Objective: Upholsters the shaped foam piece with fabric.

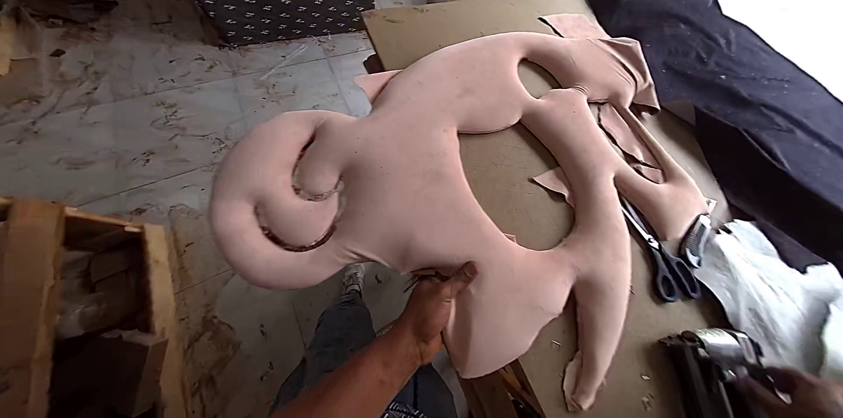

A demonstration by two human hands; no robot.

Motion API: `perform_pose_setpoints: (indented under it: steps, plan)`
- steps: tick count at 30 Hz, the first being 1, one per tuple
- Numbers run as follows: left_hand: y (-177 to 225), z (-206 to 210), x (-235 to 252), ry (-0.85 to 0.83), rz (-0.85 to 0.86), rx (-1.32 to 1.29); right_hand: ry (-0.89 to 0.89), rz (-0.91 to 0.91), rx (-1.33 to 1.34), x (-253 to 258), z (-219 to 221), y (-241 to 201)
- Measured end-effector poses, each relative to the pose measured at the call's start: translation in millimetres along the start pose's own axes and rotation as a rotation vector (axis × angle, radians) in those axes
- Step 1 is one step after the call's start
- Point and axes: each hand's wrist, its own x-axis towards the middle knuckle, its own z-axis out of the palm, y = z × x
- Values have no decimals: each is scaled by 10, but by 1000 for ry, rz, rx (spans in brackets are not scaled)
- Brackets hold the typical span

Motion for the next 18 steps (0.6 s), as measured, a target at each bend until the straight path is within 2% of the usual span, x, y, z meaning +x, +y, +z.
perform_pose_setpoints:
  steps: [3, 4, 6, 9, 15, 18]
  plan:
    - [-80, -33, 34, -20, 91, -28, 376, -139, 148, 81, -341, -659]
    - [-110, -35, 60, -23, 110, -17, 421, -135, 184, 190, -393, -863]
    - [-141, -25, 92, -36, 135, -5, 318, -79, 190, 498, -417, -1090]
    - [-149, -5, 57, -99, 126, -69, 161, -24, 82, 803, -378, -1180]
    - [-137, -124, 81, -257, 20, -155, 63, 28, -92, 971, -338, -1267]
    - [-132, -221, 66, -216, 8, -122, 37, 69, -100, 938, -379, -1208]
